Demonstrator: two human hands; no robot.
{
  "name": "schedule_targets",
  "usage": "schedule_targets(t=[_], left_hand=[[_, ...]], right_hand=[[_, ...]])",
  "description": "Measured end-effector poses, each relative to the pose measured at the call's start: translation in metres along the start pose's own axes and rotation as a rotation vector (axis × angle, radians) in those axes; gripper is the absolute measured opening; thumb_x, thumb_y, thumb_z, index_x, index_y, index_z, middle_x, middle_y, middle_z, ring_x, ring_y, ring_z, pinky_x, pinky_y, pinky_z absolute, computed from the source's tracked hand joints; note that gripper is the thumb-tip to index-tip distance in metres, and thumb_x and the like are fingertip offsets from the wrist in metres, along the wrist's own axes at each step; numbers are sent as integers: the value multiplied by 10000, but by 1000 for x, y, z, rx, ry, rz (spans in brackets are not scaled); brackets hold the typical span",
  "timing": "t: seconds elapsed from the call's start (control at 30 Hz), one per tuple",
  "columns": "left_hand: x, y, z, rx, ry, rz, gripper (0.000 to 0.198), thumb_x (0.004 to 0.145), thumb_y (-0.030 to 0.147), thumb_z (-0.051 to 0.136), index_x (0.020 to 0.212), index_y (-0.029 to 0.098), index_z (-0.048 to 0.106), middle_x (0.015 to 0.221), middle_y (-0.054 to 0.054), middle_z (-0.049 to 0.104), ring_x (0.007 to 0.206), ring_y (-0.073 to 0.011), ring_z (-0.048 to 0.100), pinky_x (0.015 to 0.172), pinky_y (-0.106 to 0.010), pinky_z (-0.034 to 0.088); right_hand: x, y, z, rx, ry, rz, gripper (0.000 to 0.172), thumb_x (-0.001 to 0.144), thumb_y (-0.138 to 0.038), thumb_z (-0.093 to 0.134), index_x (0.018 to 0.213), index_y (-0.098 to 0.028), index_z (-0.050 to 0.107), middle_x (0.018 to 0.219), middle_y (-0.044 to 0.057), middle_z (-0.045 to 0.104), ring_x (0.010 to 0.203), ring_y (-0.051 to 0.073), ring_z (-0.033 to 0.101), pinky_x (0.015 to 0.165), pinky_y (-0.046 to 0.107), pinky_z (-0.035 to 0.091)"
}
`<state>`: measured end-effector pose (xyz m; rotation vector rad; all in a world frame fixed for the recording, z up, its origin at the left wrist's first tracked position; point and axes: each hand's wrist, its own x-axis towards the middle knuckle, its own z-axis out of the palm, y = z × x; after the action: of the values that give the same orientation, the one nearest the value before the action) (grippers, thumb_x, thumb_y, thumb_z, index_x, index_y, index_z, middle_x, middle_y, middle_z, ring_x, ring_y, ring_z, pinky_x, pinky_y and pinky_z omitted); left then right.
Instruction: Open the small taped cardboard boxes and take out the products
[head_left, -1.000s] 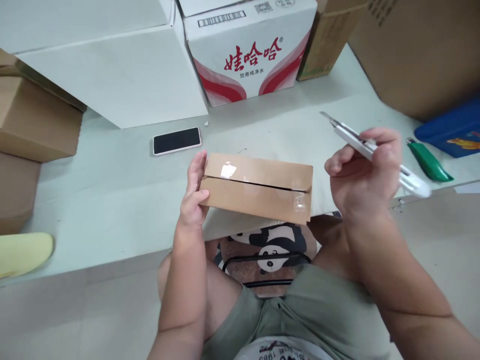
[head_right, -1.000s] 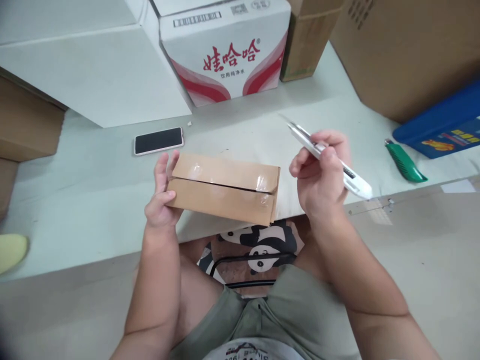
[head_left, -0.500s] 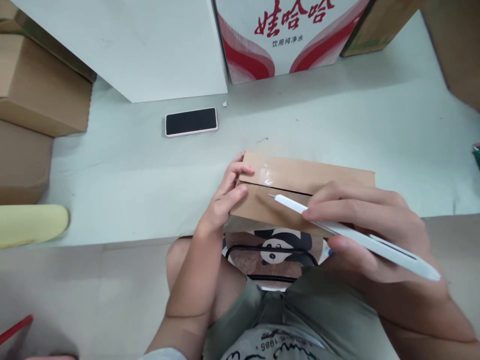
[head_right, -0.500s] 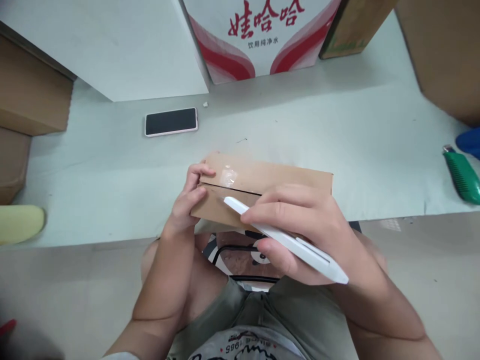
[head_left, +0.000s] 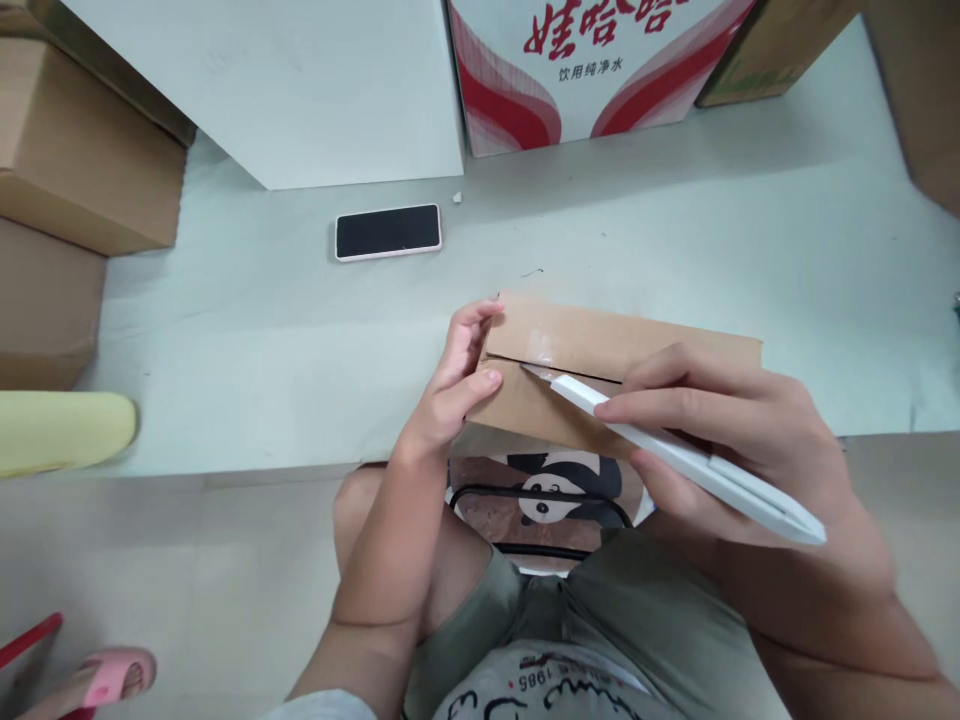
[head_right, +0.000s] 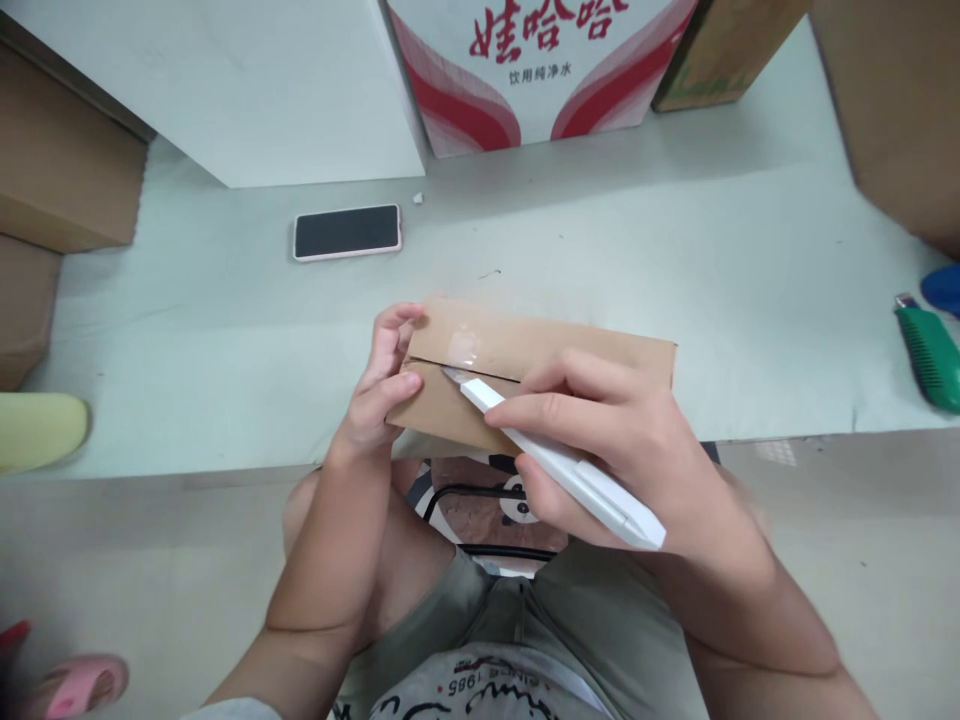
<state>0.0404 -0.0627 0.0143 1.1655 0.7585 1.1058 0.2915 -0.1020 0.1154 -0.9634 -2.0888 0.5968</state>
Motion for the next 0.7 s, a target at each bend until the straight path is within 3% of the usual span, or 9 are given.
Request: schedule_targets(t=[0.13, 0.27, 0.4, 0.5, 0.57, 0.63, 0.7], left_hand=[[0, 1, 0, 9, -6, 3, 640, 826, 536, 810, 1391, 376, 557, 1614, 2, 542, 1588, -338, 423, 1309, -525, 399], [0, 2, -1, 34, 21, 6, 669, 804, 559, 815, 1386, 357, 553, 1599, -20, 555, 1556, -349, 467, 1278, -522, 439], [2, 1, -2, 50, -1, 27, 681, 816, 560, 807, 1403, 360, 526, 1594, -28, 551, 1540, -344, 484, 1255, -519, 455], [2, 0, -3, 41, -9, 29, 679, 823, 567, 804, 1404, 364, 517, 1564, -35, 567, 1504, -336, 521, 1219, -504, 484], [3, -3, -4, 46, -8, 31, 682, 822, 579, 808, 1401, 369, 516, 1569, -37, 556, 1496, -335, 526, 1208, -495, 487], [4, -6, -6, 61, 1, 60, 677, 826, 595, 809, 1398, 378, 517, 1586, -37, 531, 1493, -333, 525, 1205, -491, 480], [6, -8, -10, 95, 13, 124, 666, 808, 629, 824, 1354, 367, 546, 1570, -55, 526, 1470, -335, 541, 1190, -488, 483]], right_hand=[[1, 2, -2, 10, 40, -9, 165, 854, -177, 685, 951, -276, 775, 858, 39, 687, 672, 150, 631, 559, 276, 529], [2, -3, -6, 93, 30, 5, 174, 817, -94, 636, 807, -251, 712, 832, 19, 638, 644, 124, 602, 513, 262, 477], [0, -6, -5, 154, 145, 77, 197, 808, -76, 605, 763, -246, 693, 807, 18, 610, 607, 126, 561, 494, 297, 431], [-2, -1, -6, 151, 146, -15, 181, 797, -90, 621, 760, -248, 703, 816, 21, 638, 586, 120, 561, 462, 290, 411], [-4, 2, -7, 151, 128, -71, 174, 807, -107, 626, 774, -251, 717, 838, 31, 666, 610, 132, 596, 452, 284, 427], [-9, 5, -9, 196, 196, -95, 140, 843, -155, 634, 789, -246, 726, 833, 37, 665, 618, 143, 615, 473, 300, 470], [-15, 7, -11, 226, 245, -39, 133, 892, -252, 641, 788, -256, 723, 819, 33, 650, 619, 153, 621, 516, 327, 522]])
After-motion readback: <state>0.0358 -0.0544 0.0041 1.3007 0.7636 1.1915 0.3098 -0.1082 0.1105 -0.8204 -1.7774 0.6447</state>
